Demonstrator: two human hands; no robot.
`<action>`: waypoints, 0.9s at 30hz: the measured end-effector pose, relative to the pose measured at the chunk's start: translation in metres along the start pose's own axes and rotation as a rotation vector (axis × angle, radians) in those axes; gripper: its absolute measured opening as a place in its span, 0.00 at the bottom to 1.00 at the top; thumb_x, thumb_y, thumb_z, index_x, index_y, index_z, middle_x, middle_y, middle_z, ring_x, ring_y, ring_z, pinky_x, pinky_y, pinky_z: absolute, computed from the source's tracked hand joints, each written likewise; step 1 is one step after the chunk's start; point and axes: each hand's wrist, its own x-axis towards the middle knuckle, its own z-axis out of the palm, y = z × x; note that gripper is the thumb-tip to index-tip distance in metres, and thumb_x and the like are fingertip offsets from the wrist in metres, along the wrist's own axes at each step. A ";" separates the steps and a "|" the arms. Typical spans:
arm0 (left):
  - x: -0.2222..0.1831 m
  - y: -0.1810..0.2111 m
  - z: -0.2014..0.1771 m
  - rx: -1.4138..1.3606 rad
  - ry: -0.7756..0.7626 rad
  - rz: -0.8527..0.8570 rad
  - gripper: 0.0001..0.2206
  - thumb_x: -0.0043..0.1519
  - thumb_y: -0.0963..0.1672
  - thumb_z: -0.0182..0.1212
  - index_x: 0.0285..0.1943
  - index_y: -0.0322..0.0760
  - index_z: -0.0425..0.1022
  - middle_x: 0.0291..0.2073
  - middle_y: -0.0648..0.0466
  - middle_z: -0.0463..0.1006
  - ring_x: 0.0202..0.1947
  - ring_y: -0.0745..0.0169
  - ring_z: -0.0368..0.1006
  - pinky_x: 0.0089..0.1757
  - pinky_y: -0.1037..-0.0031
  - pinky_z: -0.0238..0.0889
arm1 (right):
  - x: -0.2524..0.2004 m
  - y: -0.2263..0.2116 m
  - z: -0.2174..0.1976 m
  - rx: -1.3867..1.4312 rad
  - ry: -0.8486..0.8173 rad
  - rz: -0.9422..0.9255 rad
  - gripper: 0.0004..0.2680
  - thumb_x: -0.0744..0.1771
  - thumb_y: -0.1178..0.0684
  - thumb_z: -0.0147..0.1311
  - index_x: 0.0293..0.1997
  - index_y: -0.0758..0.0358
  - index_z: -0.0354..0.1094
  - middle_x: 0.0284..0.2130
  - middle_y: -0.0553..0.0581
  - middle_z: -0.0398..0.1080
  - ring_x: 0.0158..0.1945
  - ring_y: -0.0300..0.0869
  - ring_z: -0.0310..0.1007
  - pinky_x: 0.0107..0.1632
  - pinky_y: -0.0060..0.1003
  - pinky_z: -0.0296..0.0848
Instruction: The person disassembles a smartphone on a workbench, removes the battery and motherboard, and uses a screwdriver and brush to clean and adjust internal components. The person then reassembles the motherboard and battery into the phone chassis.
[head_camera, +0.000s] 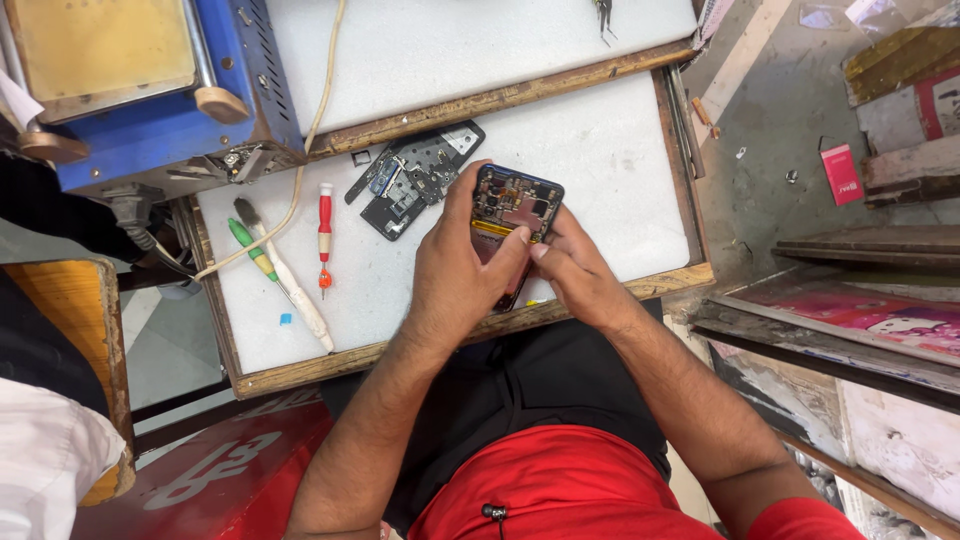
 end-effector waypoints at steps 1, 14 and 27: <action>0.000 -0.001 -0.002 -0.009 -0.017 0.008 0.35 0.62 0.44 0.66 0.76 0.35 0.50 0.54 0.39 0.78 0.52 0.47 0.81 0.49 0.62 0.77 | 0.000 0.001 0.001 0.012 0.004 -0.029 0.21 0.70 0.57 0.38 0.75 0.66 0.44 0.61 0.64 0.63 0.61 0.45 0.69 0.59 0.44 0.76; -0.010 -0.011 -0.008 -0.082 -0.112 -0.007 0.33 0.68 0.41 0.58 0.81 0.44 0.45 0.60 0.36 0.77 0.58 0.42 0.78 0.55 0.58 0.75 | 0.000 0.034 -0.012 0.174 0.080 -0.066 0.16 0.73 0.56 0.43 0.70 0.67 0.52 0.59 0.64 0.67 0.62 0.44 0.69 0.65 0.46 0.72; -0.016 -0.009 0.000 -0.039 -0.031 0.089 0.31 0.68 0.41 0.58 0.80 0.41 0.49 0.64 0.35 0.74 0.60 0.39 0.77 0.57 0.57 0.73 | -0.003 0.036 -0.015 0.230 0.108 -0.086 0.16 0.73 0.57 0.44 0.70 0.68 0.53 0.60 0.65 0.67 0.64 0.45 0.68 0.68 0.47 0.69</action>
